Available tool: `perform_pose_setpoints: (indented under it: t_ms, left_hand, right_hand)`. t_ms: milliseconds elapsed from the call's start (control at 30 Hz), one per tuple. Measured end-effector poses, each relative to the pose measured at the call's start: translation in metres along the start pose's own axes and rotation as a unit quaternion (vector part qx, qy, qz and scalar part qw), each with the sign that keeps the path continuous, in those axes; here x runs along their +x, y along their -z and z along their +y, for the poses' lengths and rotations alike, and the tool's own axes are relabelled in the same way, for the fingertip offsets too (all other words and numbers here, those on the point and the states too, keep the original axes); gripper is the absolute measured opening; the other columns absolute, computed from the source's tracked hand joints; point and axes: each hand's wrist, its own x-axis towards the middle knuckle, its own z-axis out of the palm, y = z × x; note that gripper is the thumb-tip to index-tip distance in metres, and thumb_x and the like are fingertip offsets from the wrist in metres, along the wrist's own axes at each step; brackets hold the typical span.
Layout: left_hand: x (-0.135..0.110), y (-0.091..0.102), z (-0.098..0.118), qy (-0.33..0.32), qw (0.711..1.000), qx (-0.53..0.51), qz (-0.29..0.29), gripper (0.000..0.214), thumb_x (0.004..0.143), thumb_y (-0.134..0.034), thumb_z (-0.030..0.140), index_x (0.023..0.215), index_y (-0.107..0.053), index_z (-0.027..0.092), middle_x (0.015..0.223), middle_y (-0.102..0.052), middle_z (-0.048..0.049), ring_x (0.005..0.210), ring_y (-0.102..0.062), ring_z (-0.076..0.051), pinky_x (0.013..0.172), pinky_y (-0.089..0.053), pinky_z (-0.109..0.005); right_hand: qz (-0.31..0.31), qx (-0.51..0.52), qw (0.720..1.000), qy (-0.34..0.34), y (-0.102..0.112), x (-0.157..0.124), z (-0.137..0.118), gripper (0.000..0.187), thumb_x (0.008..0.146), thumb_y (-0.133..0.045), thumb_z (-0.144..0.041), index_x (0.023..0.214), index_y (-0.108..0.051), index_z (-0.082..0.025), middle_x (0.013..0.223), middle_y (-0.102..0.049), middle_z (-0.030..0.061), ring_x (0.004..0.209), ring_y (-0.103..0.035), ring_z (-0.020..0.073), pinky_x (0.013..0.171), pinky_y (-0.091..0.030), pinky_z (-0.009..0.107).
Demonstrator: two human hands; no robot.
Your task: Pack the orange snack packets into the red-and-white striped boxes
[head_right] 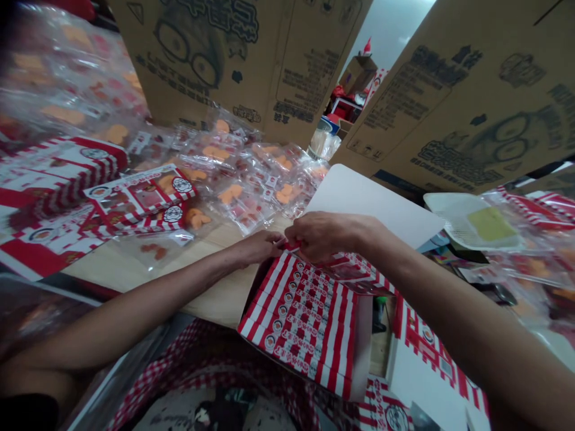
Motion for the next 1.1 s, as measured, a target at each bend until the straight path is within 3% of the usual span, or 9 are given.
perform_pose_setpoints:
  t_ms: [133,233,367,567,667,800,867,1000,1100]
  left_hand:
    - [0.009,0.01,0.011,-0.061,0.996,-0.007,-0.067,0.017,0.059,-0.061,0.015,0.074,-0.069,0.017,0.075,-0.067,0.0026,0.079,-0.06,-0.017,0.078,-0.047,-0.028]
    - [0.024,0.017,0.017,-0.118,0.989,0.053,-0.077,0.012,0.066,-0.058,0.02,0.07,-0.069,0.016,0.068,-0.062,0.0028,0.069,-0.053,-0.013,0.07,-0.042,-0.026]
    - [0.039,0.013,0.017,-0.109,0.985,0.114,-0.065,0.013,0.068,-0.057,0.018,0.059,-0.065,0.015,0.055,-0.05,0.0033,0.054,-0.04,-0.009,0.055,-0.03,-0.025]
    - [0.038,0.005,0.013,-0.097,0.988,0.108,-0.059,0.011,0.067,-0.06,0.015,0.056,-0.064,0.015,0.056,-0.056,0.002,0.055,-0.046,-0.01,0.057,-0.033,-0.025]
    - [0.03,0.014,0.011,-0.083,0.992,0.078,-0.05,0.011,0.072,-0.061,0.023,0.07,-0.069,0.016,0.067,-0.066,-0.0009,0.062,-0.056,-0.013,0.062,-0.041,-0.026]
    - [0.012,0.028,-0.001,-0.034,0.999,-0.018,0.031,0.037,0.085,-0.059,0.051,0.098,-0.07,0.018,0.1,-0.076,-0.0097,0.094,-0.069,-0.023,0.086,-0.049,-0.037]
    - [0.003,0.027,-0.008,-0.034,0.996,-0.06,0.06,0.049,0.087,-0.056,0.061,0.108,-0.069,0.019,0.115,-0.074,-0.0127,0.112,-0.066,-0.026,0.098,-0.046,-0.041]
    - [-0.008,0.005,-0.012,-0.05,0.989,-0.134,0.048,0.064,0.087,-0.049,0.074,0.119,-0.068,0.021,0.134,-0.066,-0.0124,0.134,-0.053,-0.029,0.113,-0.034,-0.046]
    - [-0.005,-0.017,-0.005,-0.054,0.986,-0.155,0.02,0.069,0.088,-0.041,0.078,0.121,-0.068,0.024,0.138,-0.064,-0.0094,0.138,-0.048,-0.029,0.117,-0.029,-0.047]
  right_hand:
    - [0.05,0.002,0.999,-0.013,-0.008,0.0,-0.004,0.018,0.077,-0.053,-0.014,0.089,-0.065,-0.02,0.074,-0.063,0.0014,0.06,-0.046,0.0121,0.063,-0.033,0.028]
    - [0.061,0.008,0.998,-0.024,-0.01,-0.001,-0.005,0.016,0.077,-0.051,-0.014,0.082,-0.066,-0.018,0.07,-0.062,0.0012,0.057,-0.042,0.0109,0.06,-0.031,0.028]
    - [0.06,0.018,0.998,0.0,-0.009,-0.005,-0.003,0.014,0.075,-0.052,-0.01,0.066,-0.06,-0.017,0.061,-0.055,-0.0004,0.055,-0.036,0.0099,0.058,-0.03,0.027]
    - [-0.006,0.016,1.0,-0.004,-0.026,0.012,-0.006,0.015,0.073,-0.053,-0.006,0.066,-0.061,-0.017,0.06,-0.057,0.0003,0.054,-0.039,0.0106,0.059,-0.034,0.028]
    - [0.088,-0.016,0.996,-0.003,-0.038,0.016,-0.01,0.016,0.08,-0.052,-0.011,0.067,-0.058,-0.017,0.067,-0.058,0.0035,0.058,-0.043,0.0129,0.063,-0.039,0.03]
    - [0.403,-0.022,0.915,-0.009,-0.056,-0.019,-0.011,0.025,0.098,-0.039,-0.022,0.084,-0.059,-0.015,0.094,-0.061,0.0131,0.084,-0.056,0.0209,0.081,-0.048,0.037]
    - [0.477,-0.016,0.879,-0.02,-0.074,-0.047,-0.011,0.027,0.101,-0.037,-0.024,0.102,-0.061,-0.013,0.108,-0.062,0.016,0.099,-0.059,0.024,0.089,-0.049,0.04]
    - [0.397,-0.021,0.918,-0.018,-0.121,-0.08,-0.012,0.056,0.104,-0.037,-0.034,0.155,-0.027,-0.012,0.156,-0.037,0.0193,0.144,-0.037,0.0301,0.115,-0.037,0.05]
    - [0.346,0.006,0.938,-0.012,-0.143,-0.079,-0.008,0.069,0.105,-0.032,-0.043,0.162,0.0,-0.019,0.168,-0.013,0.0123,0.153,-0.018,0.0285,0.123,-0.025,0.052]
